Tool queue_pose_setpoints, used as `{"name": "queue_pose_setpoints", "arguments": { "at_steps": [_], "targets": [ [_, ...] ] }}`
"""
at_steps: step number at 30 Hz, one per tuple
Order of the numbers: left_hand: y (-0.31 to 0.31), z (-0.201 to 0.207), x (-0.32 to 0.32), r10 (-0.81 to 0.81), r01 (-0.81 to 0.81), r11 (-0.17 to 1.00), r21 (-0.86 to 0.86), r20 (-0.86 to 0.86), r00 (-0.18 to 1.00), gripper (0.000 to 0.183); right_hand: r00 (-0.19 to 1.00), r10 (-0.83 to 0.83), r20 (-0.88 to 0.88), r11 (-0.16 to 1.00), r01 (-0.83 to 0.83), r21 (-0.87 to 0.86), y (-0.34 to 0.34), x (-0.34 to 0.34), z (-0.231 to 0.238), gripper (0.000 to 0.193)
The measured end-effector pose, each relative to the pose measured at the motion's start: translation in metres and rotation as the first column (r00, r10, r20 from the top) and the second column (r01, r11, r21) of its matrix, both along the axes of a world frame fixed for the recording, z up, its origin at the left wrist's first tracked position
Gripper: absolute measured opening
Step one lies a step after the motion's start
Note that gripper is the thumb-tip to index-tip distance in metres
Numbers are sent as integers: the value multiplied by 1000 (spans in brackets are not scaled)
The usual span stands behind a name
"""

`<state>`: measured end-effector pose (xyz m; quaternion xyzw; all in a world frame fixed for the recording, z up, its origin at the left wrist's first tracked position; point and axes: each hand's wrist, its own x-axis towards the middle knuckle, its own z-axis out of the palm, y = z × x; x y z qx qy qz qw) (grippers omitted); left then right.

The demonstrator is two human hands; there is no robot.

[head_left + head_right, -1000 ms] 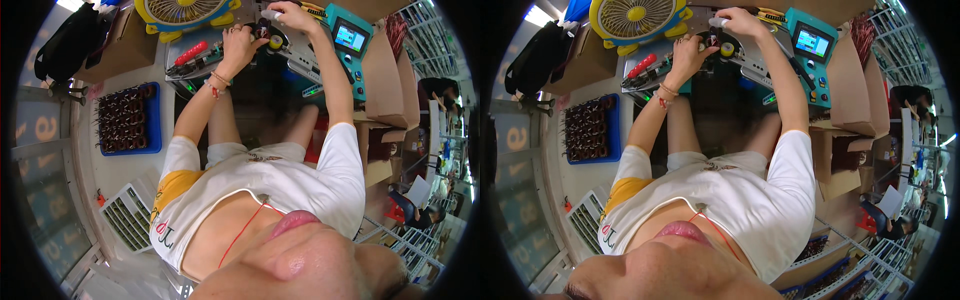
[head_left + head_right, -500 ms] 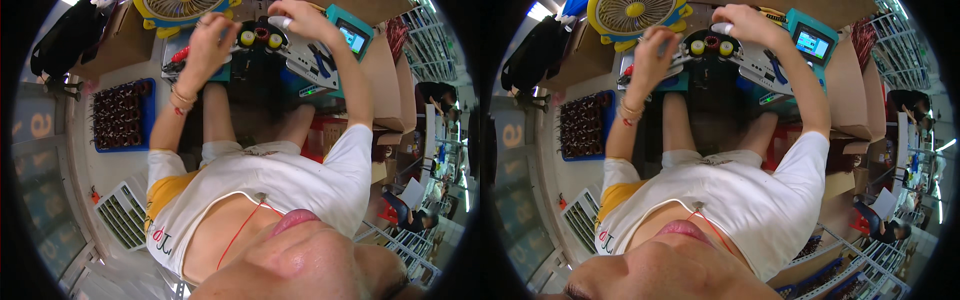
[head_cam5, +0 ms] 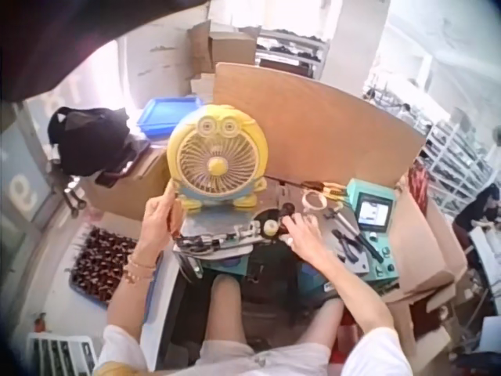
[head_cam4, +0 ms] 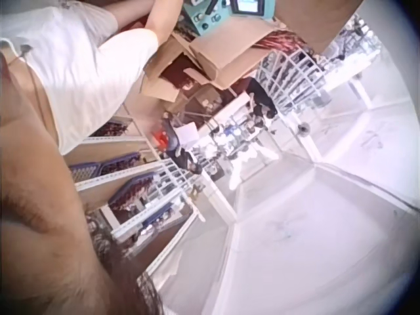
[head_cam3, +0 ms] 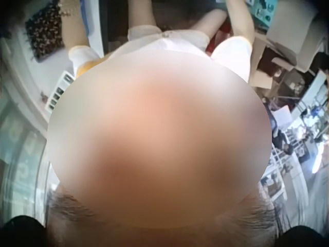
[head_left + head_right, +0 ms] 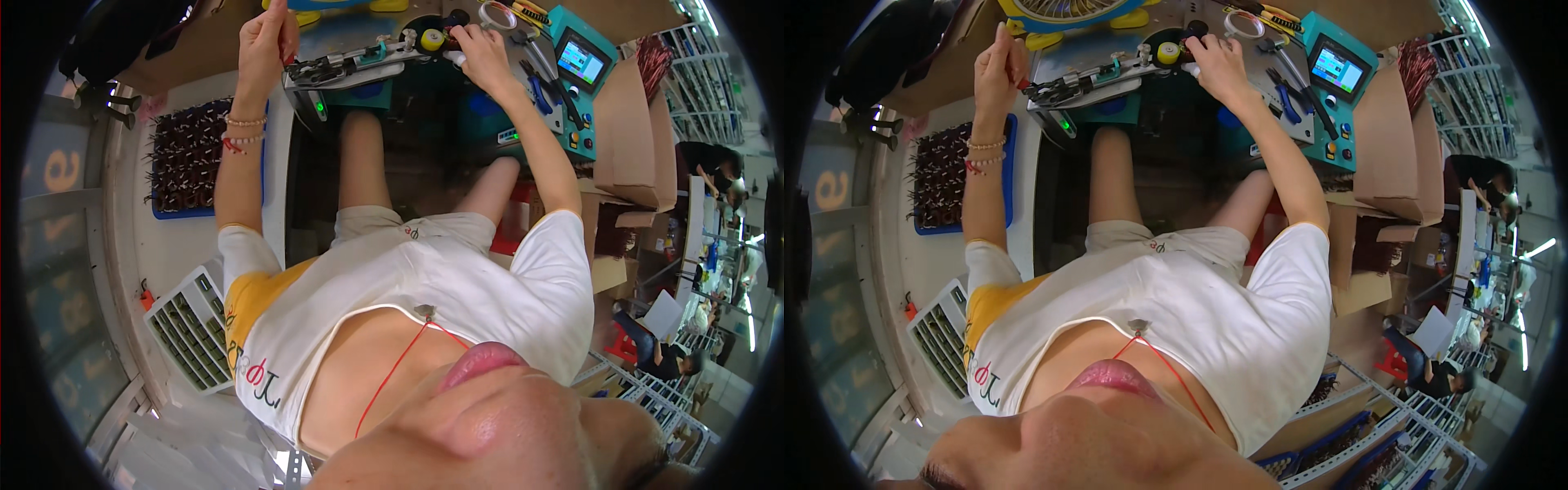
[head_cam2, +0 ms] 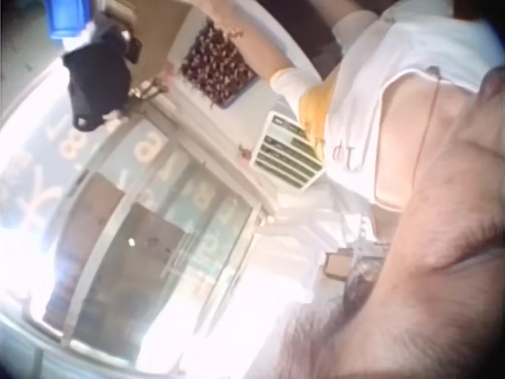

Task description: Manually feeding wires into a stripping and processing machine in an industrial setting.

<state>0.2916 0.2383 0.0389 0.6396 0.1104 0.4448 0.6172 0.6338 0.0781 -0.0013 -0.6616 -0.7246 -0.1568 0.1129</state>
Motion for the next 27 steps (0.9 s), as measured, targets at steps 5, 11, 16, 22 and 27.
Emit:
{"name": "queue_pose_setpoints", "arguments": {
  "at_steps": [5,11,16,22,27],
  "targets": [
    [-16,-3,-5,79,-56,993,-104,236,968,55,1000,-25,2,999,25,47,-13,-2,40,36],
    [-32,-23,44,371,-269,835,480,-130,919,26,-229,-44,-972,961,-275,21,-42,-38,53,26],
    [-136,-34,58,505,-347,682,644,-71,860,67,-611,-102,-785,926,-346,148,-51,-109,-3,31],
    [-186,-81,5,602,-540,798,267,-322,731,48,-475,-440,-762,717,-697,21,-51,-151,-62,36],
    [-143,-102,-57,881,-841,415,346,-384,277,43,-312,-364,-878,837,-523,-162,-66,-148,-79,23]
  ]
}}
